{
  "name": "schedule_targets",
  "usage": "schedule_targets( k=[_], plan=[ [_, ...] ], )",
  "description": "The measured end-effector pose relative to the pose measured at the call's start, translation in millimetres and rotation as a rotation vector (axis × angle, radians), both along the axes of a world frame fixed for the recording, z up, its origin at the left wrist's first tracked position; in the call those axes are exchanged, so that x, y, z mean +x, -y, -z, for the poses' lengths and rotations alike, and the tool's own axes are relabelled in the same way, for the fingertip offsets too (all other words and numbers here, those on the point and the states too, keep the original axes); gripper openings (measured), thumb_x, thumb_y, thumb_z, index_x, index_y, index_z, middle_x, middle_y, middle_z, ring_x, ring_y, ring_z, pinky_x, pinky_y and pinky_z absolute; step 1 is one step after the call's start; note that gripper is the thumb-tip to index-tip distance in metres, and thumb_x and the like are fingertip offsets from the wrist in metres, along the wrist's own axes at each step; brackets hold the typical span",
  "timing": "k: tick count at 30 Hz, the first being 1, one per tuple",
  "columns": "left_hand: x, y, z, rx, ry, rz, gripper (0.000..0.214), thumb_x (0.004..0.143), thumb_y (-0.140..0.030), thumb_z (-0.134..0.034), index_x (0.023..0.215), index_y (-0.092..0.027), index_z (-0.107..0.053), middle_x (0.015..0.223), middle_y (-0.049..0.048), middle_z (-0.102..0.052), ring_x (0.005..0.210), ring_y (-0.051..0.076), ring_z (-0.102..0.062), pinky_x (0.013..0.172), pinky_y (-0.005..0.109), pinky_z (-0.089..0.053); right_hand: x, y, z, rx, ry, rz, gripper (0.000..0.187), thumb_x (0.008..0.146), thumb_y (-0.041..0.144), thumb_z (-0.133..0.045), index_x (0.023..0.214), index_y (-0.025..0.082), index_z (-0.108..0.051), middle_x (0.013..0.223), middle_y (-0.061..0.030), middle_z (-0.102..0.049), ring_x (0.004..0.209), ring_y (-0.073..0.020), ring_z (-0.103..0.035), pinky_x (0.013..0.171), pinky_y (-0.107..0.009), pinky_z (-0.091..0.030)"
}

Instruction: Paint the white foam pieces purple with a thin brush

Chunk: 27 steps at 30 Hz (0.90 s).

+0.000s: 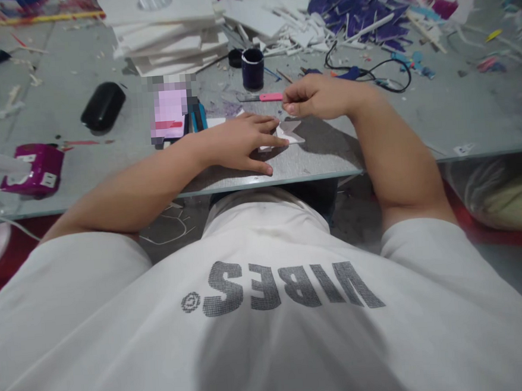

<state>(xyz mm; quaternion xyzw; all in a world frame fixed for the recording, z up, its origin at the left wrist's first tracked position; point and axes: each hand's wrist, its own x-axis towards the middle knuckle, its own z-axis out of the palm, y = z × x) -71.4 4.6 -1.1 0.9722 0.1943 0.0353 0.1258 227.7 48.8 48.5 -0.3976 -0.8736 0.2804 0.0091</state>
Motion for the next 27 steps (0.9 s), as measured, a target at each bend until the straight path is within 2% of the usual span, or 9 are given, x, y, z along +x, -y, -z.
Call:
schedule_targets(
  k=[2,5,12,15,19,23,27],
  plan=[
    [-0.2,-0.6,0.8,0.0,0.0,0.0,0.082,0.114,-0.077,-0.073,0.185,-0.036,-0.065,0.192,0.0198,-0.061,0.186,0.049,-0.043,0.148,0.064,-0.033,-0.8,1.9,-0.8,-0.019,-0.01,0.017,0.06,0.112,0.086,-0.061,0.093,0.03,-0.055,0.084,-0.0008,-0.055,0.092,-0.0239,-0.046,0.087,-0.039,-0.042],
    [0.0,-0.7,0.7,0.004,-0.013,-0.003,0.083,0.114,-0.078,-0.071,0.185,-0.036,-0.065,0.192,0.02,-0.06,0.186,0.049,-0.043,0.149,0.064,-0.033,-1.7,4.7,-3.1,0.009,0.005,0.045,0.059,0.115,0.082,-0.056,0.089,0.03,-0.057,0.079,-0.0017,-0.056,0.087,-0.0234,-0.047,0.085,-0.041,-0.041],
    [1.2,-0.2,1.2,0.016,-0.008,-0.008,0.083,0.114,-0.078,-0.071,0.184,-0.036,-0.066,0.186,0.0207,-0.065,0.181,0.05,-0.049,0.145,0.066,-0.037,-2.9,6.5,-3.1,0.019,-0.006,0.047,0.04,0.11,0.067,-0.076,0.098,0.03,-0.064,0.081,0.0004,-0.06,0.089,-0.0223,-0.048,0.087,-0.04,-0.041],
    [1.6,-0.5,2.6,0.016,0.014,-0.02,0.08,0.112,-0.075,-0.077,0.182,-0.037,-0.069,0.187,0.0191,-0.065,0.181,0.049,-0.05,0.145,0.063,-0.038,-2.2,4.2,-1.4,0.015,-0.006,0.045,0.033,0.111,0.057,-0.076,0.099,0.028,-0.067,0.082,0.0003,-0.062,0.088,-0.0211,-0.051,0.087,-0.039,-0.041],
    [2.0,-1.0,2.9,0.011,0.0,-0.018,0.081,0.112,-0.073,-0.078,0.183,-0.035,-0.069,0.187,0.0212,-0.065,0.183,0.051,-0.047,0.147,0.065,-0.037,-1.4,0.4,-0.1,0.026,0.035,0.035,0.022,0.113,0.047,-0.072,0.107,0.026,-0.074,0.09,-0.002,-0.073,0.089,-0.0212,-0.058,0.089,-0.04,-0.046],
    [1.4,-0.7,1.5,0.007,-0.014,-0.009,0.083,0.114,-0.076,-0.073,0.186,-0.034,-0.065,0.191,0.0221,-0.06,0.186,0.051,-0.044,0.148,0.067,-0.035,-0.3,0.5,-1.9,0.015,0.032,0.049,0.017,0.11,0.043,-0.071,0.112,0.027,-0.076,0.102,-0.0049,-0.081,0.093,-0.0234,-0.067,0.091,-0.04,-0.052],
    [1.2,0.8,-0.3,-0.011,-0.034,-0.031,0.083,0.115,-0.075,-0.073,0.187,-0.035,-0.063,0.198,0.021,-0.052,0.187,0.051,-0.04,0.149,0.069,-0.032,5.4,1.2,-6.0,0.094,0.072,0.116,0.017,0.108,0.044,-0.075,0.111,0.027,-0.078,0.104,-0.0067,-0.084,0.097,-0.0266,-0.071,0.094,-0.042,-0.053]
  ],
)
